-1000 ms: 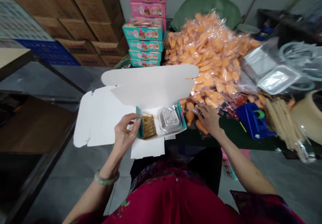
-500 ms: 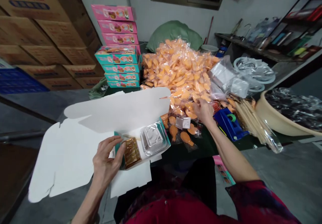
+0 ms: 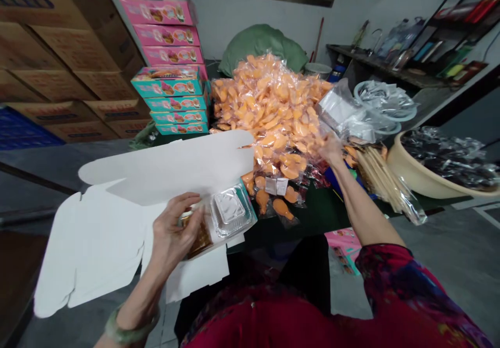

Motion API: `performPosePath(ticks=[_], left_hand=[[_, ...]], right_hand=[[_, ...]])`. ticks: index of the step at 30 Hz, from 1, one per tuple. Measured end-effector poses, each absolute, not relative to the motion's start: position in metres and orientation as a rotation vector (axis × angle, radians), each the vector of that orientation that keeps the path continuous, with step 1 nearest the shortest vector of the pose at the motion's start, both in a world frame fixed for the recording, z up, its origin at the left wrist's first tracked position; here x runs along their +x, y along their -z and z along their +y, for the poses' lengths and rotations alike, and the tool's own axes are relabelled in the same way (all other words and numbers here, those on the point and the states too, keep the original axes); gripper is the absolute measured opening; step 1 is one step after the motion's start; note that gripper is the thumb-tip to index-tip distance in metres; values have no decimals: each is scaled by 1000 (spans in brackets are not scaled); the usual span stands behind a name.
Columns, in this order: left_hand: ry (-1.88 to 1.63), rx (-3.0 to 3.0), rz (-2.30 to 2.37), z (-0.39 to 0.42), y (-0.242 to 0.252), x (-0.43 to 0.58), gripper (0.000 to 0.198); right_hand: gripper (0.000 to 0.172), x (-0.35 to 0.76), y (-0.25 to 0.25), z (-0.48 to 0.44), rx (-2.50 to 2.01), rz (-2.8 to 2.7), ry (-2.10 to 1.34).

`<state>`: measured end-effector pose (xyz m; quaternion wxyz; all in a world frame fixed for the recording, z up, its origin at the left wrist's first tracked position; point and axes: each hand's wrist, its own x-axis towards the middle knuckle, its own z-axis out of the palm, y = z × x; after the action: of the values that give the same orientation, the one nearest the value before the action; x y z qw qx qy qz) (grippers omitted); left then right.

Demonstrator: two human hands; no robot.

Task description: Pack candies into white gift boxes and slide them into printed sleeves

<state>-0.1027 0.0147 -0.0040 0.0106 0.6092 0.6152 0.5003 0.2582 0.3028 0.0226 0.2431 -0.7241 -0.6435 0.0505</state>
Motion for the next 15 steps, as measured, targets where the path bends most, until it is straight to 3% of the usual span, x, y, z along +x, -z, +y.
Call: performPosePath(ticks=[2,8,13,15], left_hand=[[-1547,1922,1884,20,2,-95,17],[-1547,1832,1999,8,0,-98,19],[-1841,1282,2138,-10,18,-109,35],[-2022,1082,2129,-18,30,-111,41]], right_hand=[[46,256,-13,305,-1987,-1906,-137],[41,255,-31,267,-1832,-1724,88],[27,141,-62,158,-820,-2535,-77],[30,71,-59,130,-423,-2831,-132]])
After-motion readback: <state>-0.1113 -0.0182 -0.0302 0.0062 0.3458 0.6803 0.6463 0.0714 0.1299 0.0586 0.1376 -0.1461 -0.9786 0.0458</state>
